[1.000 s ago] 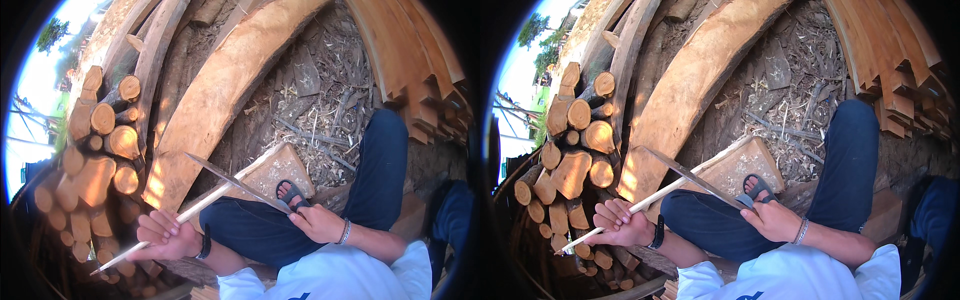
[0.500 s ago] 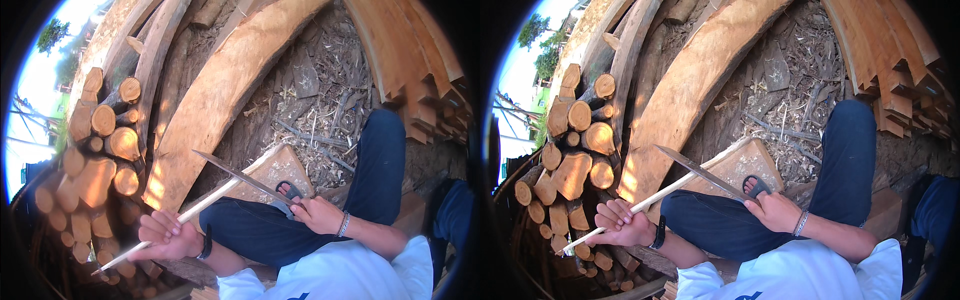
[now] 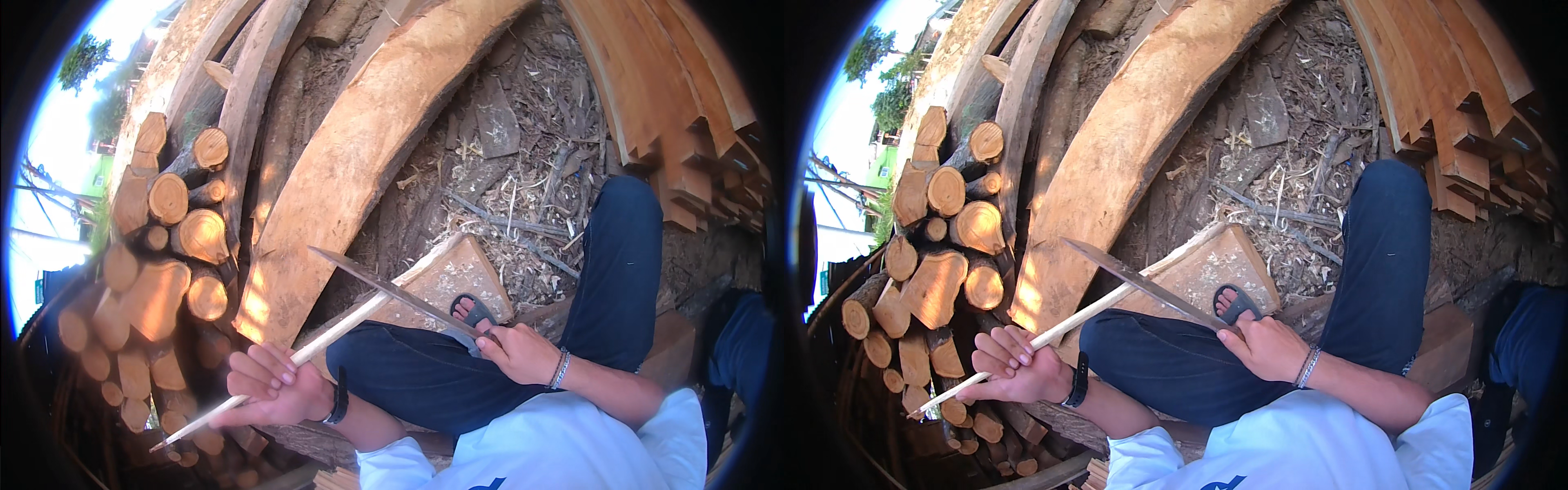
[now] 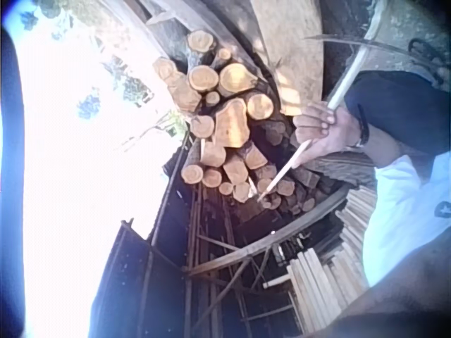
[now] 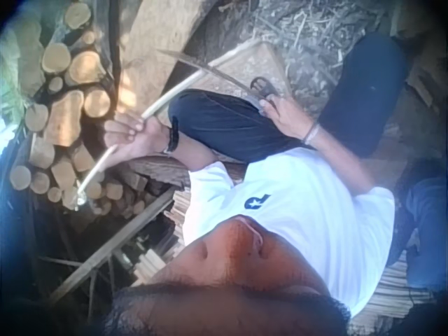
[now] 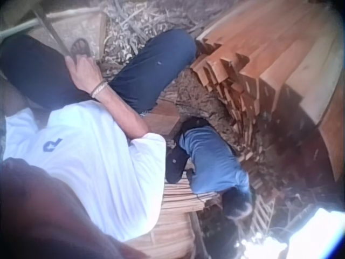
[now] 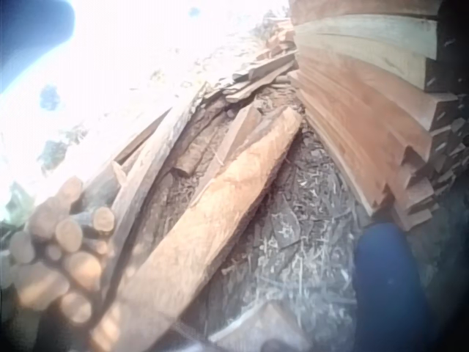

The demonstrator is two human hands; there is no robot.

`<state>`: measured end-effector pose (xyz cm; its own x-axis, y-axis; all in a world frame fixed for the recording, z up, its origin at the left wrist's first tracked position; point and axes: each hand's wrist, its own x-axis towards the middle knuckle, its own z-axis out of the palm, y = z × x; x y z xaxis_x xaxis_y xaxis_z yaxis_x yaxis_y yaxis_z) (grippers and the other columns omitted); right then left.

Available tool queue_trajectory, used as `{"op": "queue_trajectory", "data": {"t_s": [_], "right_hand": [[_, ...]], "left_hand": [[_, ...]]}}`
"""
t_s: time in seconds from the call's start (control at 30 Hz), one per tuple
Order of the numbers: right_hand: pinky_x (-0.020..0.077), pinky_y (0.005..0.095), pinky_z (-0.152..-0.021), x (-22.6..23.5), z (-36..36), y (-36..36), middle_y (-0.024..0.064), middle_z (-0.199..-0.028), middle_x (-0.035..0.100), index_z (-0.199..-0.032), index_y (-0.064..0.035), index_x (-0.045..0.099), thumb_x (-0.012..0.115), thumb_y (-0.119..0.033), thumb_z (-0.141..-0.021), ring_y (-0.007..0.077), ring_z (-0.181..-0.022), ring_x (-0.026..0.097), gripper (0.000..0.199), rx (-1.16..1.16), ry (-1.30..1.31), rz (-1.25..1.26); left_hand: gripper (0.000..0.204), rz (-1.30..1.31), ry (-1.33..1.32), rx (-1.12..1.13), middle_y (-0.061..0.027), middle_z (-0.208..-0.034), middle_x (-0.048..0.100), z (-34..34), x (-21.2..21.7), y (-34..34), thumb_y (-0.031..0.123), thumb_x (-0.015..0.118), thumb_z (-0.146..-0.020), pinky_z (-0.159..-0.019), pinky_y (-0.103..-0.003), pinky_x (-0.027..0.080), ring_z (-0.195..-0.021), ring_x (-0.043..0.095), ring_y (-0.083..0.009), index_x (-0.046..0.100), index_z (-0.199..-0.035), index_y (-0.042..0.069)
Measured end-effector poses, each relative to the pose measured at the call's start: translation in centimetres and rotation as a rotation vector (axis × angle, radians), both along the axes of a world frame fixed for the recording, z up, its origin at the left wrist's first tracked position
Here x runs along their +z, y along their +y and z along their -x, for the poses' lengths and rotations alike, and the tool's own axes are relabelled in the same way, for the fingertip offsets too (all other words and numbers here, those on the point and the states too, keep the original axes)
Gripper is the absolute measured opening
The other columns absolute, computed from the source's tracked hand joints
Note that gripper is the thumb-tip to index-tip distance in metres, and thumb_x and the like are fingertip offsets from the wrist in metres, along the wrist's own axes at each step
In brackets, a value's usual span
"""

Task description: The person uses a blade to shave thin strips of wood from a long wooden stick.

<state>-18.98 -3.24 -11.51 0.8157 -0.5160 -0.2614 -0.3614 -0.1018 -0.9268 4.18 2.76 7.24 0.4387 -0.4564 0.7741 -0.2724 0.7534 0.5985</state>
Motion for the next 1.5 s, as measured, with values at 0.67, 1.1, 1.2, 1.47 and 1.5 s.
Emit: {"op": "queue_trajectory", "data": {"t_s": [0.67, 1.1, 1.2, 1.47, 1.5], "right_hand": [[0.048, 0.0481, -0.059, 4.3, -0.1, -1.1, 0.023, -0.057, 0.055, -0.078, 0.0032, 0.056, 0.042, -0.035, -0.097, 0.0408, -0.06, 0.06, 0.045, 0.121, -0.131, 0.063], [0.0497, 0.0485, -0.071, 4.6, 0.7, -2.2, 0.0291, -0.074, 0.059, -0.079, 0.0067, 0.057, 0.037, -0.043, -0.098, 0.0423, -0.075, 0.062, 0.057, 0.135, 0.032, -0.076], [0.0497, 0.0482, -0.068, 6.2, 1.0, -2.0, 0.0294, -0.073, 0.059, -0.078, 0.0077, 0.056, 0.037, -0.041, -0.098, 0.0425, -0.07, 0.062, 0.056, 0.159, -0.034, -0.075], [0.0495, 0.0484, -0.065, 4.4, 1.1, -2.5, 0.0303, -0.072, 0.058, -0.077, 0.0076, 0.055, 0.037, -0.04, -0.098, 0.0431, -0.067, 0.061, 0.055, 0.13, -0.006, -0.162], [0.0499, 0.0467, -0.063, 5.2, 1.1, -2.1, 0.0255, -0.061, 0.057, -0.082, 0.0096, 0.054, 0.037, -0.038, -0.098, 0.0421, -0.062, 0.061, 0.053, 0.125, -0.095, -0.026]], "left_hand": [[0.069, -0.003, 0.021, -0.03, -0.0014, -0.053, 0.03, 0.2, -0.2, 0.1, 0.068, 0.022, -0.091, -0.039, -0.022, 0.024, -0.039, 0.03, -0.0105, 0.029, -0.051, 0.013], [0.071, 0.019, 0.019, -0.043, -0.0012, -0.051, 0.03, 1.2, -0.3, 0.1, 0.069, 0.025, -0.09, -0.037, -0.021, 0.023, -0.038, 0.031, -0.0101, 0.029, -0.049, 0.012], [0.071, 0.02, 0.01, -0.05, -0.0011, -0.052, 0.031, 1.6, -0.3, 0.0, 0.069, 0.025, -0.09, -0.037, -0.021, 0.023, -0.038, 0.031, -0.0101, 0.03, -0.049, 0.012], [0.069, 0.017, -0.004, -0.004, 0.001, -0.049, 0.025, 2.2, -0.2, -0.2, 0.07, 0.027, -0.089, -0.036, -0.019, 0.023, -0.036, 0.025, -0.0078, 0.025, -0.049, 0.014], [0.069, 0.015, -0.001, -0.016, 0.0013, -0.048, 0.026, 2.3, -0.2, -0.4, 0.071, 0.027, -0.088, -0.035, -0.019, 0.022, -0.036, 0.025, -0.0077, 0.025, -0.049, 0.014]]}}
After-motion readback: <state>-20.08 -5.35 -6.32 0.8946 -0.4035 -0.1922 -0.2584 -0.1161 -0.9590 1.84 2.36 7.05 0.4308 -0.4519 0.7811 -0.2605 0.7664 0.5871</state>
